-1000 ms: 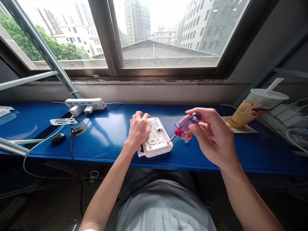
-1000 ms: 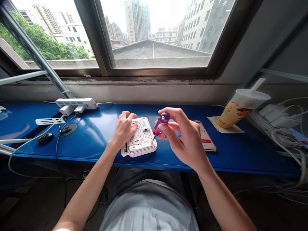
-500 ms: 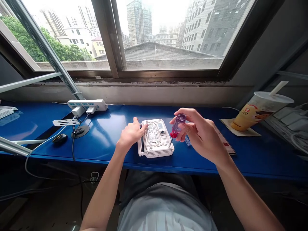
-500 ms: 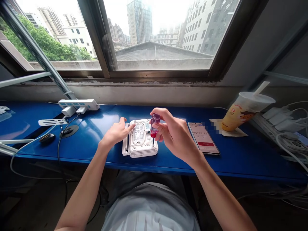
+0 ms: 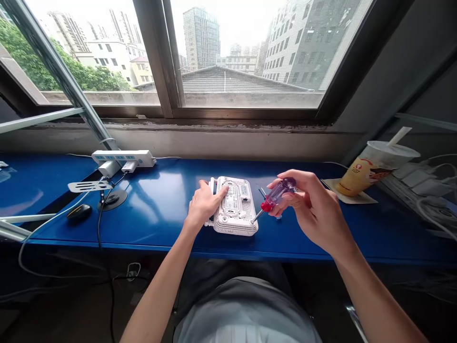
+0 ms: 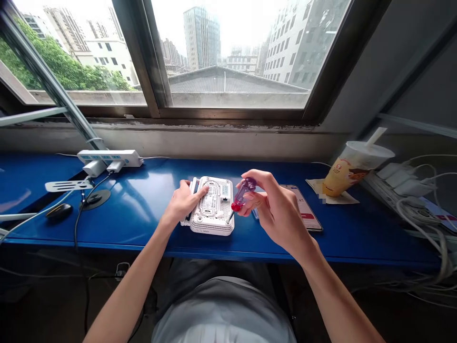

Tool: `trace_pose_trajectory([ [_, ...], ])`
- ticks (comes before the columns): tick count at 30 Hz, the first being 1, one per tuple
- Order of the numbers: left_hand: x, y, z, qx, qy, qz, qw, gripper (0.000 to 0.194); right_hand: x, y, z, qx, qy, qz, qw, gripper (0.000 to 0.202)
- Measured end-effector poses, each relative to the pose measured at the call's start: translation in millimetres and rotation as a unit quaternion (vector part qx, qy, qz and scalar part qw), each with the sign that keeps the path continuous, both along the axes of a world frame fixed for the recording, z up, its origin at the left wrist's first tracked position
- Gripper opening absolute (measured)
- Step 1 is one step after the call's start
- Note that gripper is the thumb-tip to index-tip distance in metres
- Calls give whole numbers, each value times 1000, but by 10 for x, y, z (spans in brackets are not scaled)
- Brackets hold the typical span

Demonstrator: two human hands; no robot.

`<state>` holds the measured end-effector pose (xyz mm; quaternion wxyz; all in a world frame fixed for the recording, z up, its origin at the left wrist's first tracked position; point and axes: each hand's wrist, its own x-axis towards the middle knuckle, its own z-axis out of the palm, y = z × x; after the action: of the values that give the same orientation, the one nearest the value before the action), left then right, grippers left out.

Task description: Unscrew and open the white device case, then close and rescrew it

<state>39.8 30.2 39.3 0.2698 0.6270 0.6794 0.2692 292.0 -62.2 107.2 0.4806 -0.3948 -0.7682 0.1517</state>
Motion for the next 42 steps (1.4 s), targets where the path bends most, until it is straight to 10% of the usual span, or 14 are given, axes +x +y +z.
trace_pose_trajectory([
  [8,-16,-18,55,145,-145,93,974,87,-81,-109,-126,103,-32,-14,994,28],
  [16,-67,30,0,20,-436,-13,900,72,-93,-94,-175,118,-64,43,990,28],
  [24,-74,15,-11,-50,-496,-16,867,90,-84,-57,-111,38,0,61,997,22],
  [35,-84,13,-49,-49,-502,-45,863,81,-73,-94,-80,164,-119,47,978,21],
  [42,-115,14,-69,-69,-515,-61,852,87,108,-77,136,-60,-82,212,972,25],
])
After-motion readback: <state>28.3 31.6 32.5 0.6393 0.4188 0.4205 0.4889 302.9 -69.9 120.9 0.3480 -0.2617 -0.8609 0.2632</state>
